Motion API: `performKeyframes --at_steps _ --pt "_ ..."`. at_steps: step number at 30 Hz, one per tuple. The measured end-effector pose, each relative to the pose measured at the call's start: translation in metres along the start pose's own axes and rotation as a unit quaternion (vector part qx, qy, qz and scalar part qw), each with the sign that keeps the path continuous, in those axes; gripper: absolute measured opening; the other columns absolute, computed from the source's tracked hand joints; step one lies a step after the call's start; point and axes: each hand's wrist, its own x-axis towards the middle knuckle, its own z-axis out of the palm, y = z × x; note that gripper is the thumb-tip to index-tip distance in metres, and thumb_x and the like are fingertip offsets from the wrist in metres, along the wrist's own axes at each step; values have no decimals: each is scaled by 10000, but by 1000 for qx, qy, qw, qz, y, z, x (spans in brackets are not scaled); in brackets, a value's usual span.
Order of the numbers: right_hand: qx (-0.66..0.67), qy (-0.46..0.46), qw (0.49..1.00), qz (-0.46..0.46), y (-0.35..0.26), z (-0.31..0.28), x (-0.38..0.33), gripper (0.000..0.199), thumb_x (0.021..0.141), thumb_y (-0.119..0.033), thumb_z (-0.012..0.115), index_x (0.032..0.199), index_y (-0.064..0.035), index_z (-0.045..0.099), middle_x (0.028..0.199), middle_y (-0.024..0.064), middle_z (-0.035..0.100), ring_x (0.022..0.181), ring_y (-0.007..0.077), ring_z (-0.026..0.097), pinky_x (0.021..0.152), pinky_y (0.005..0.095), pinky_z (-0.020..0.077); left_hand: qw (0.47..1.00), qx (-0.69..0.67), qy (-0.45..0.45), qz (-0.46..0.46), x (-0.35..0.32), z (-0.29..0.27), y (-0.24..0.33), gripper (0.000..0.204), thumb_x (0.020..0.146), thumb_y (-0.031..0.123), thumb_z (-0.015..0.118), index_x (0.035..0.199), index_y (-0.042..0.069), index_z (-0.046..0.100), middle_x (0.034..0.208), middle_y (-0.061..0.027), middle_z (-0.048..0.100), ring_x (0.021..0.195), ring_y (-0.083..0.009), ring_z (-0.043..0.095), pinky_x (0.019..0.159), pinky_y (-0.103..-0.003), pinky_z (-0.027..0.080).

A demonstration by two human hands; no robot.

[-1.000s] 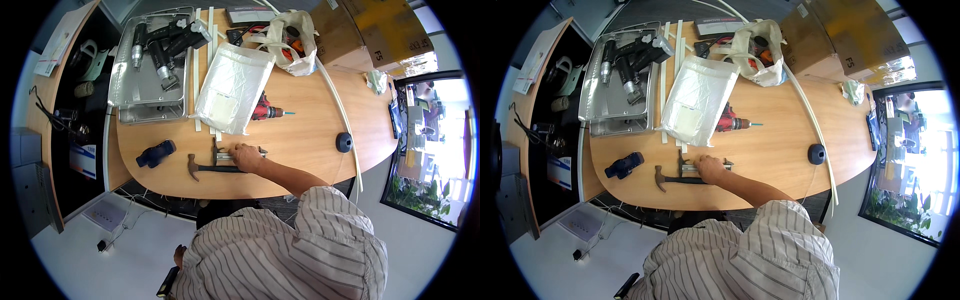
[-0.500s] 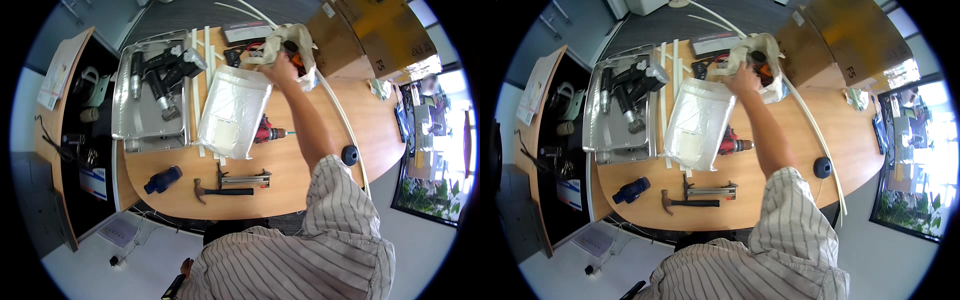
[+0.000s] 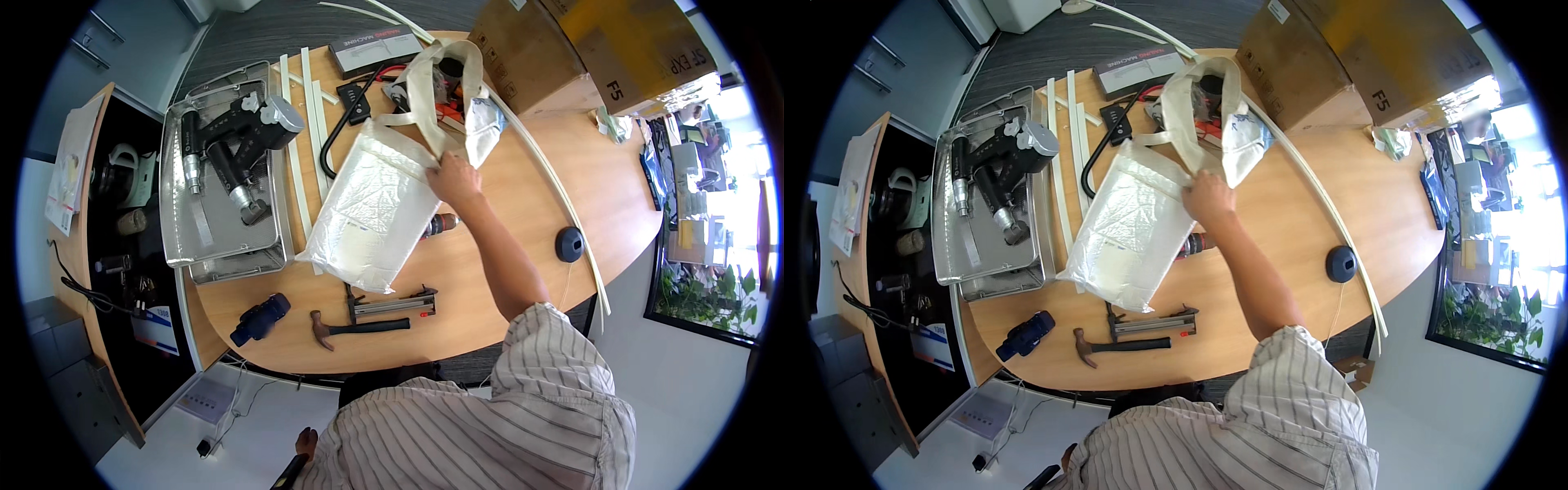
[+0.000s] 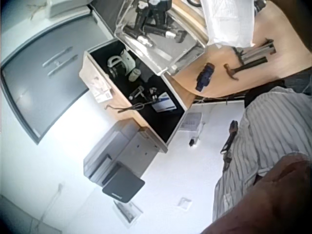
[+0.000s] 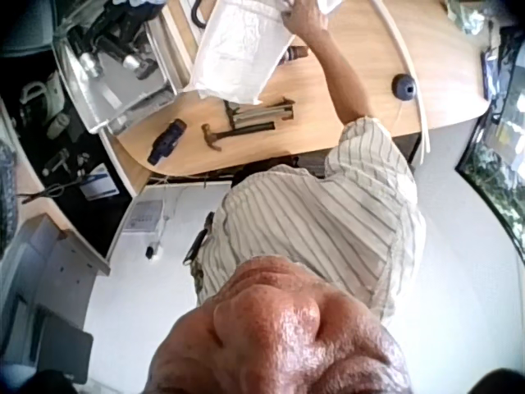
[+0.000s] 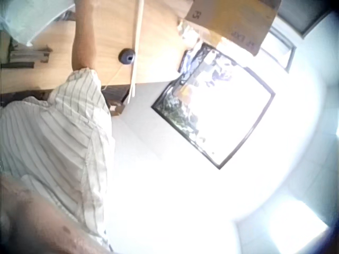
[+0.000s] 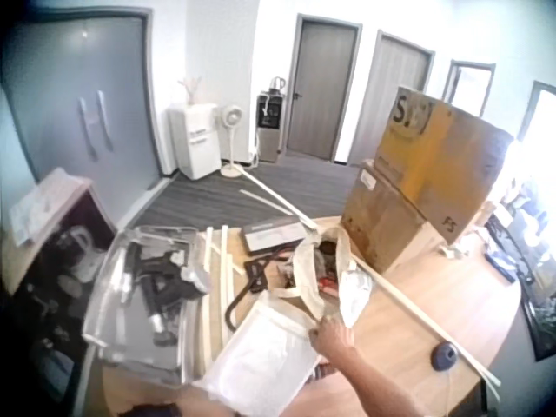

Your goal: The person installs a white plastic cable management raceway along the base of a wall. They position the raceway, use a staple gun to secure it to the wall, and then use scissors to trim excess cable.

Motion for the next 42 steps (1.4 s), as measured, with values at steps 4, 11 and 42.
performKeyframes --at_steps 4,11,42 --pt "-47 -64 997 12 11 -7 2 340 853 -274 567 1064 -23 657 1074 223 682 1020 369 661 897 463 518 983 149 -101 -37 12 0 5 326 917 320 614 1048 23 639 821 -98 637 750 -278 608 699 -337 494" --pt "-95 -69 993 15 21 -16 -27 337 847 -302 584 969 -4 683 982 224 696 950 382 673 861 466 521 927 228 101 279 13 18 14 121 880 201 607 916 86 622 875 -99 618 773 -255 610 676 -413 513" --pt "-127 55 990 -14 -49 13 302 321 855 -217 586 1085 -12 676 1110 202 681 1071 336 650 890 440 515 983 20 0 -185 -42 50 19 235 902 268 538 980 96 679 939 -114 661 892 -269 632 776 -395 499"
